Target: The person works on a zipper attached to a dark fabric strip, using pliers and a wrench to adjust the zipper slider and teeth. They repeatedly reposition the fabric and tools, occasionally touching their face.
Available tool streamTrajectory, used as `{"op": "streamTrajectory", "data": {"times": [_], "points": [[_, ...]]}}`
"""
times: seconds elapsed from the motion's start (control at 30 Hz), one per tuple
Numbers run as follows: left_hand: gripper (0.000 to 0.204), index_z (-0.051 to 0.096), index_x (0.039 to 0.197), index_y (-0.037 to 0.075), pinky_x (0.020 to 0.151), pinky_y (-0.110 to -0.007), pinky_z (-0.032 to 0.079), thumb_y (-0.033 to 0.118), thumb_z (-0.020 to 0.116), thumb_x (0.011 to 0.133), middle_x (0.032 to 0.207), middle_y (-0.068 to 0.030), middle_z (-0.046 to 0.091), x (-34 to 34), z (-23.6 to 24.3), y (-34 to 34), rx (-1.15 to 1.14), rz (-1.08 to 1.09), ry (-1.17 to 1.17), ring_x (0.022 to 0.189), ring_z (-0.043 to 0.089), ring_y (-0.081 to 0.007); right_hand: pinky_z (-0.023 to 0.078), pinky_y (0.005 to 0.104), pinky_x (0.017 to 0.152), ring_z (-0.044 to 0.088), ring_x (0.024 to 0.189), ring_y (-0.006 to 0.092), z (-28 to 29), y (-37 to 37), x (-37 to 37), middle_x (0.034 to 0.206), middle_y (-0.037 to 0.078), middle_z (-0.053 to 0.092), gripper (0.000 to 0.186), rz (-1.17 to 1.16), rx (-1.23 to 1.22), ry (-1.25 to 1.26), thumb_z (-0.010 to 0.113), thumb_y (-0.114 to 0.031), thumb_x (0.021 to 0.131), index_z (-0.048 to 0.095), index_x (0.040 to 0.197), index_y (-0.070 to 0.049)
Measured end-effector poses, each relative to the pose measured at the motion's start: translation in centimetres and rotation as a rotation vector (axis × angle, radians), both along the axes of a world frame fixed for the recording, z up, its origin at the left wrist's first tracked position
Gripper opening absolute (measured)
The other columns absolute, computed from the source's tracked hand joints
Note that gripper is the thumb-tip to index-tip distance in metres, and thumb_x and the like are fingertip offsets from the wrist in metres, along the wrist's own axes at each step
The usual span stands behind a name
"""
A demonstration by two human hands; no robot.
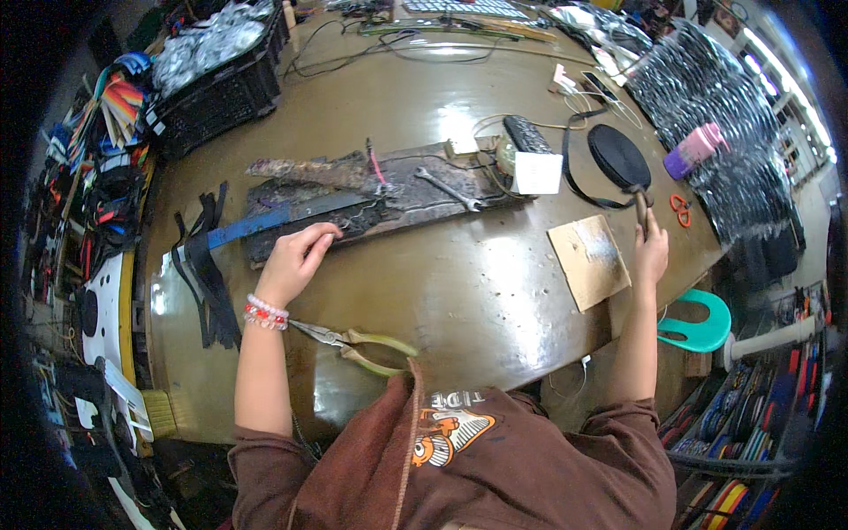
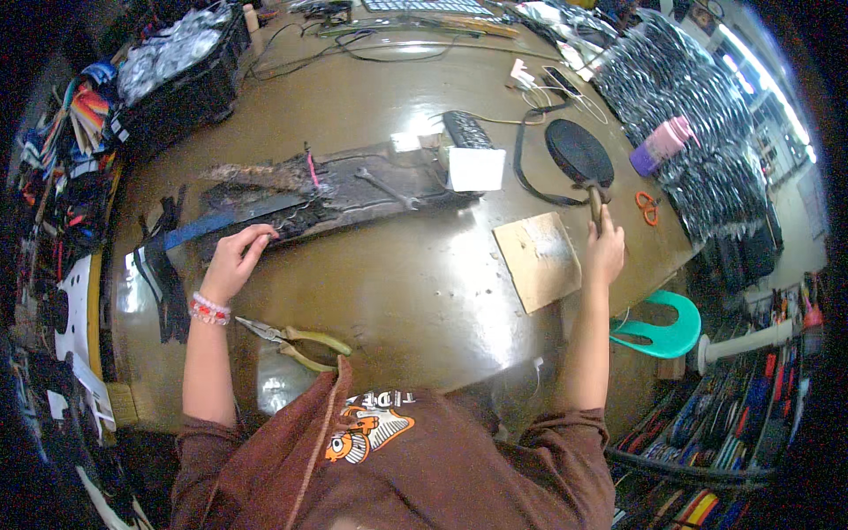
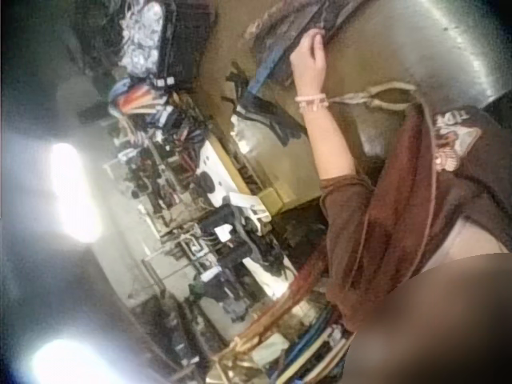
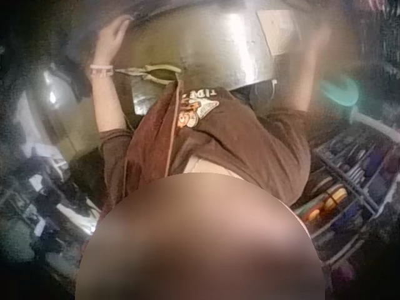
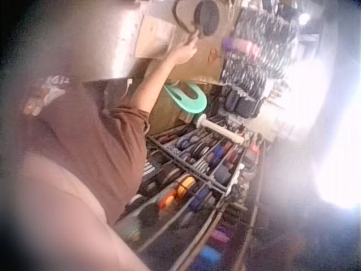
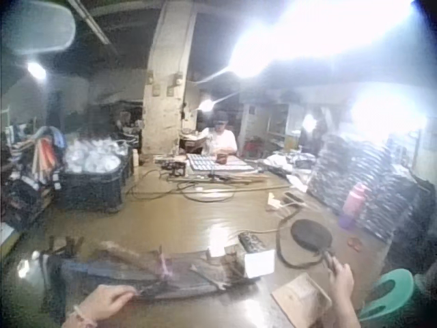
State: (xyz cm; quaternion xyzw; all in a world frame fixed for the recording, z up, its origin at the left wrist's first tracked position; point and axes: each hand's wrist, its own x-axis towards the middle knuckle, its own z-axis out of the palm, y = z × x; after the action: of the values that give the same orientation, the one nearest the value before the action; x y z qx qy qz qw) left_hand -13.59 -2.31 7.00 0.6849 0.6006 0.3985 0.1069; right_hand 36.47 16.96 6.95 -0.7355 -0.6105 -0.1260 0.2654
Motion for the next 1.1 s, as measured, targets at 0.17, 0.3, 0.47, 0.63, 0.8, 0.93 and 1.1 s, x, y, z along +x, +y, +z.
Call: {"op": "streamTrajectory", "data": {"times": [0.17, 0.3, 0.47, 0.63, 0.8, 0.93, 1.1], "points": [[0.010, 0.049, 0.082, -0.001, 0.063, -0.033, 0.041, 0.007, 0.044, 0.083, 0.070, -0.0139, 0.049, 2.3, 1.6, 0.2, -0.123, 0.072, 0.026, 0.064, 0.049, -0.0276, 0.047, 0.0421, 0.070, 0.056, 0.091, 0.0287, -3.7, 0.1, 1.4, 0.096, 0.010, 0.056, 0.039, -0.152, -0.160, -0.259, 0.061, -0.023, 0.081, 0.056, 0.119, -0.027], [0.009, 0.045, 0.076, -0.002, 0.061, -0.033, 0.039, 0.006, 0.044, 0.080, 0.068, -0.0140, 0.045, 3.8, 1.9, 0.3, -0.057, 0.153, 0.013, 0.063, 0.047, -0.0277, 0.046, 0.0379, 0.076, 0.057, 0.085, 0.0312, -2.5, -0.2, -7.7, 0.094, 0.014, 0.062, 0.012, 0.526, 0.360, 0.367, 0.056, -0.005, 0.075, 0.066, 0.082, -0.004], [0.018, 0.048, 0.075, -0.002, 0.057, -0.033, 0.037, 0.013, 0.047, 0.085, 0.066, -0.0144, 0.045, 5.4, 1.5, 0.0, 0.054, 0.180, 0.014, 0.060, 0.047, -0.0253, 0.044, 0.0378, 0.088, 0.052, 0.106, 0.0305, -1.7, -1.7, -21.9, 0.111, 0.016, 0.055, 0.045, 1.258, 0.000, -0.067, 0.064, -0.029, 0.077, 0.056, 0.112, -0.003], [0.025, 0.057, 0.082, 0.000, 0.052, -0.033, 0.037, 0.022, 0.050, 0.090, 0.061, -0.0127, 0.051, 6.2, 1.0, -0.1, -0.124, 0.432, -0.071, 0.053, 0.047, -0.0212, 0.047, 0.0392, 0.079, 0.059, 0.089, 0.0300, -1.7, 1.0, -26.5, 0.090, 0.015, 0.061, 0.024, 1.058, -0.185, -0.334, 0.061, -0.025, 0.079, 0.063, 0.084, -0.002], [0.026, 0.058, 0.086, 0.000, 0.052, -0.030, 0.037, 0.023, 0.048, 0.091, 0.059, -0.0090, 0.048, 4.9, 0.0, 0.3, -0.071, 0.264, -0.055, 0.053, 0.045, -0.0135, 0.049, 0.0392, 0.074, 0.060, 0.087, 0.0284, -1.8, 1.8, -26.0, 0.087, 0.017, 0.061, 0.014, 0.879, -0.254, -0.278, 0.051, -0.008, 0.076, 0.062, 0.078, 0.001], [0.026, 0.057, 0.088, 0.000, 0.057, -0.031, 0.040, 0.023, 0.044, 0.092, 0.064, -0.0114, 0.052, 4.4, -0.3, 0.9, -0.161, 0.230, -0.189, 0.058, 0.050, -0.0191, 0.044, 0.0434, 0.087, 0.051, 0.108, 0.0286, -1.4, 0.5, -26.9, 0.112, 0.021, 0.054, 0.025, 1.012, -0.225, -0.308, 0.050, -0.011, 0.079, 0.059, 0.098, 0.003], [0.026, 0.054, 0.092, 0.000, 0.063, -0.033, 0.044, 0.023, 0.041, 0.093, 0.073, -0.0132, 0.055, 6.0, 0.3, 1.3, -0.180, 0.251, -0.110, 0.063, 0.053, -0.0206, 0.029, 0.0524, 0.102, 0.037, 0.126, 0.0286, -0.7, 0.1, -27.5, 0.132, 0.017, 0.042, 0.060, 1.170, -0.373, -0.621, 0.056, -0.033, 0.082, 0.040, 0.127, 0.003]]}}
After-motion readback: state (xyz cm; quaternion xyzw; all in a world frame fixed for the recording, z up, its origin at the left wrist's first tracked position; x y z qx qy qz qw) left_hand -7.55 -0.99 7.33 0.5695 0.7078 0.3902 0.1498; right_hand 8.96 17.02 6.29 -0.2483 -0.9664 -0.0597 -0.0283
